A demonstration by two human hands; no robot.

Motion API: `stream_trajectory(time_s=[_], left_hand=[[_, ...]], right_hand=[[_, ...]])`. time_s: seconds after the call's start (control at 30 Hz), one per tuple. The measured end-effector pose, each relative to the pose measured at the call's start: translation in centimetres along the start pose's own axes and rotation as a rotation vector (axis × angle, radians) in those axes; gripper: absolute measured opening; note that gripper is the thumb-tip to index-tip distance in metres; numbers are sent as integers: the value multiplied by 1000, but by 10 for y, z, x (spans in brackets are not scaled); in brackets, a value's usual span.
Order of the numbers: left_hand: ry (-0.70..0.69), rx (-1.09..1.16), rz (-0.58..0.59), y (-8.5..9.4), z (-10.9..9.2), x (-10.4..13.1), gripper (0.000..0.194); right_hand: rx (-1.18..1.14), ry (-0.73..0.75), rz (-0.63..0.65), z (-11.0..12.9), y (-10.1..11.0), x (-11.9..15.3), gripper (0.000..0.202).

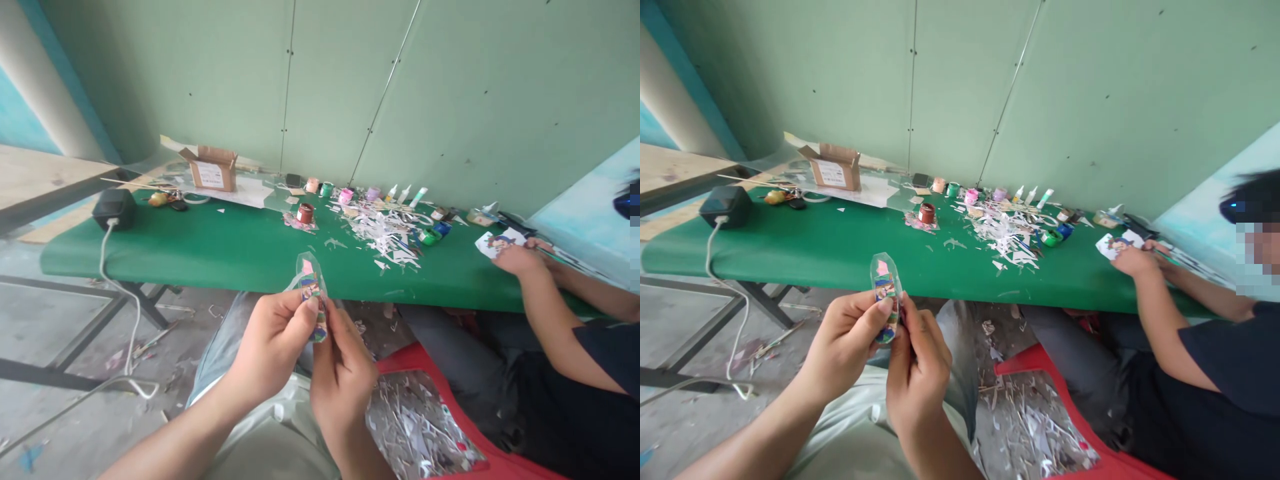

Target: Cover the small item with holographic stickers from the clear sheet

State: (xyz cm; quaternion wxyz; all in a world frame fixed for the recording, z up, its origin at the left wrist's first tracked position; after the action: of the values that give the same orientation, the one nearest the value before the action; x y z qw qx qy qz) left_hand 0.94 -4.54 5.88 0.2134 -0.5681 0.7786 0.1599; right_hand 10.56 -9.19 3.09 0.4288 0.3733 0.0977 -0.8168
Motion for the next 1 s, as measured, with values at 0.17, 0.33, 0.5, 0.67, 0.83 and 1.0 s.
stream_trajectory(time_s=[0.17, 0.33, 0.5, 0.67, 0.83, 1.0], left_hand=[[14, 45, 38, -3, 2, -1, 37], [47, 88, 30, -4, 4, 2, 37], [-10, -82, 33, 3, 4, 2, 47], [-101, -131, -13, 10, 3, 1, 37], [-130, -22, 23, 4, 1, 1, 37], [-131, -94, -51, 6, 2, 2, 34]], right_hand=[[-8, 15, -5, 1, 1, -3, 36], [-21, 9, -7, 2, 2, -6, 34], [-2, 41, -8, 5, 3, -6, 34], [-46, -5, 21, 1, 4, -3, 33], [-58, -37, 35, -2, 3, -4, 32], [-97, -41, 63, 1, 1, -3, 33]])
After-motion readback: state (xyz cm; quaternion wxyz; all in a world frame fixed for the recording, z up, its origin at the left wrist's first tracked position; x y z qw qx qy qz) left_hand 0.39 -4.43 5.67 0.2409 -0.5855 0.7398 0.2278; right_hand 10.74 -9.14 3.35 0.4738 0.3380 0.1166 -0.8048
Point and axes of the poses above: each hand's wrist, its own x-axis away from the middle knuckle, its own y-axis out of the back of the hand, z = x × y, the point moved 5 cm from there along -x, towards the middle knuckle, and after that the axes turned 13 degrees about -y, right-handed, at the moved point
